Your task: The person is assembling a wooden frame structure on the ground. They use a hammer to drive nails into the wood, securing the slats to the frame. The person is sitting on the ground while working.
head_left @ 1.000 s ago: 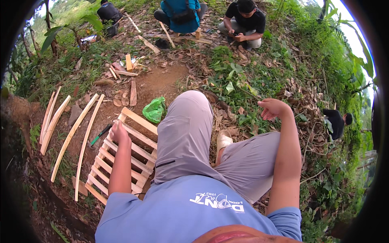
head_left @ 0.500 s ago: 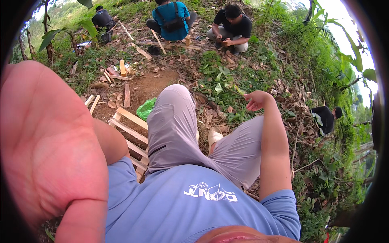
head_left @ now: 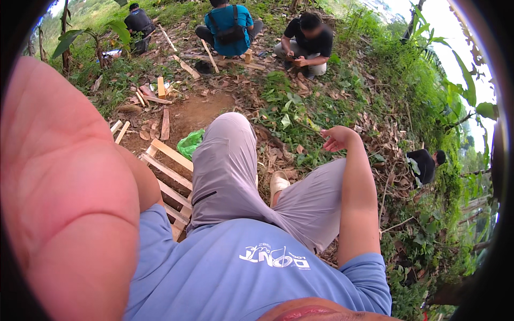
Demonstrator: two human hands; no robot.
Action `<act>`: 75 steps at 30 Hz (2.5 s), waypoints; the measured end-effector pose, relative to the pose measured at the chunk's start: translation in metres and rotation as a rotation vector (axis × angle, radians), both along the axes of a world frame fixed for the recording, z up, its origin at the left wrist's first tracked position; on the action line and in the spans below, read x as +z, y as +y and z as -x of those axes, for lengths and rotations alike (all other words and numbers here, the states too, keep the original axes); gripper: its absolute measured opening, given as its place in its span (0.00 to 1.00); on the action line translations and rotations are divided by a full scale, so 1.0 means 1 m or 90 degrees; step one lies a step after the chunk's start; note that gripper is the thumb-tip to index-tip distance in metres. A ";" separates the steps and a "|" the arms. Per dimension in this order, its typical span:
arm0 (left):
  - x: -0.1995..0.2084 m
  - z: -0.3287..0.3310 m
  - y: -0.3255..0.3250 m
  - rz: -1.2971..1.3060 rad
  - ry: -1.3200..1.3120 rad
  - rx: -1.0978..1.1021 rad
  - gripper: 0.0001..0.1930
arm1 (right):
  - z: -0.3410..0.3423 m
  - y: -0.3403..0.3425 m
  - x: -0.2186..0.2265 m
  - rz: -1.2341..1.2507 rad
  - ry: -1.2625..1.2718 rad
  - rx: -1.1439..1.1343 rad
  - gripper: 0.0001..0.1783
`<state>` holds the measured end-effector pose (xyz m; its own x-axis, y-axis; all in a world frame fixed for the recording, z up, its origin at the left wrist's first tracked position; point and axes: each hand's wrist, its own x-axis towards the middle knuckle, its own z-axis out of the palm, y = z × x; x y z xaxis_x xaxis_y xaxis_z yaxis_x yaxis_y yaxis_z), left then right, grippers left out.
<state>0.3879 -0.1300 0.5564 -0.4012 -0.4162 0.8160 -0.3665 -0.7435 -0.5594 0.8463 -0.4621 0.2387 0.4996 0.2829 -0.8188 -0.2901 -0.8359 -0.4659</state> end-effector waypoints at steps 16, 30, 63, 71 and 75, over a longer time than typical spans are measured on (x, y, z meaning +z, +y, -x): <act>-0.029 0.067 0.037 0.036 0.050 0.376 0.22 | 0.002 0.027 0.003 -0.031 0.000 0.044 0.26; -0.490 0.337 0.153 1.526 0.973 0.939 0.39 | 0.013 0.002 0.028 -0.098 -0.094 0.036 0.23; -0.371 0.188 0.184 1.170 0.555 0.607 0.16 | 0.030 0.001 0.038 -0.077 -0.131 0.104 0.21; -0.173 0.009 0.226 0.625 0.652 0.725 0.17 | 0.039 0.044 0.044 -0.063 -0.241 0.226 0.23; -0.086 -0.086 0.222 0.361 0.601 0.726 0.18 | 0.061 0.078 0.060 -0.079 -0.420 0.304 0.27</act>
